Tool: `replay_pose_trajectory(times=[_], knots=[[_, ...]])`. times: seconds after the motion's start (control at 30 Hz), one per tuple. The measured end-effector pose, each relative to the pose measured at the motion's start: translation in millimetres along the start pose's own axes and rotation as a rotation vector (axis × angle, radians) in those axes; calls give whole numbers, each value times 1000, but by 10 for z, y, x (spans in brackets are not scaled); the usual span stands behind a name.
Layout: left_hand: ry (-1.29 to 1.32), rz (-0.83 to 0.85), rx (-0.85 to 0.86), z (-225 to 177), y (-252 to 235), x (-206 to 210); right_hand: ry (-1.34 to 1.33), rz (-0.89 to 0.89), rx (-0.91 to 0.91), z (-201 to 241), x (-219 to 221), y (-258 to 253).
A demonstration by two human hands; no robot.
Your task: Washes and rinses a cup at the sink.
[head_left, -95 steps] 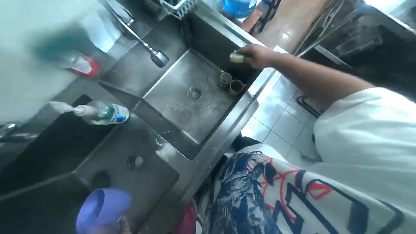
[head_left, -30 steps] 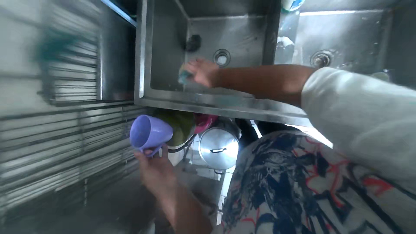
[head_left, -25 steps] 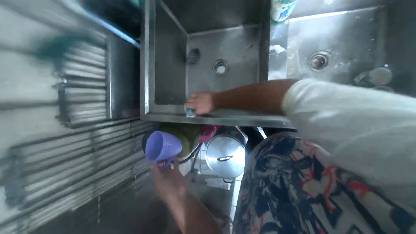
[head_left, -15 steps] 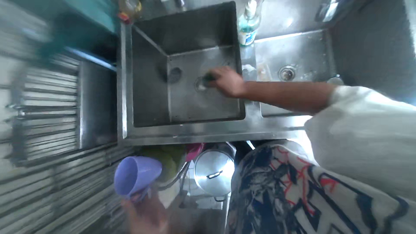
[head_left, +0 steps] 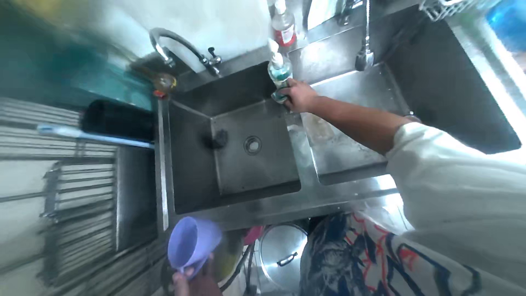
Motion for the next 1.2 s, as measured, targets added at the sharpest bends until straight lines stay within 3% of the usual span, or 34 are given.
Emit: replay_pose_trajectory(times=[0.2,0.3,0.4,0.5,0.67,0.73,0.87,1.07,1.2], knots=[[-18,-17,-18,17,129,52,-82,17,-17,-195,-369,-557],[-17,-13,-3,-6,146,89,-4,-12,-267,310,-286,61],[-13,-27,-17,22,158,107,87,131,-542,733,380,932],[-14,-24,-21,39,138,165,191,217,-683,675,799,1050],[-27,-8,-25,28,114,362,223,74,-289,-67,75,-160],[-13,10,-15,5,90,437,208,0,-198,-123,-195,-367],[-48,7,-24,19,-29,510,175,19,-159,-6,-201,-292],[18,38,-46,149,-346,618,87,75,-66,-212,-46,-173],[5,72,-111,268,-671,727,-10,6,-102,272,-323,-252]])
Point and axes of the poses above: each hand's wrist, its own y-axis away from the middle knuckle, its own x-axis out of the palm, z = x × y, the point moved 10 cm from there along -y, towards the middle knuckle, and after that the axes turned 11 degrees about z, right-handed, at the moved point
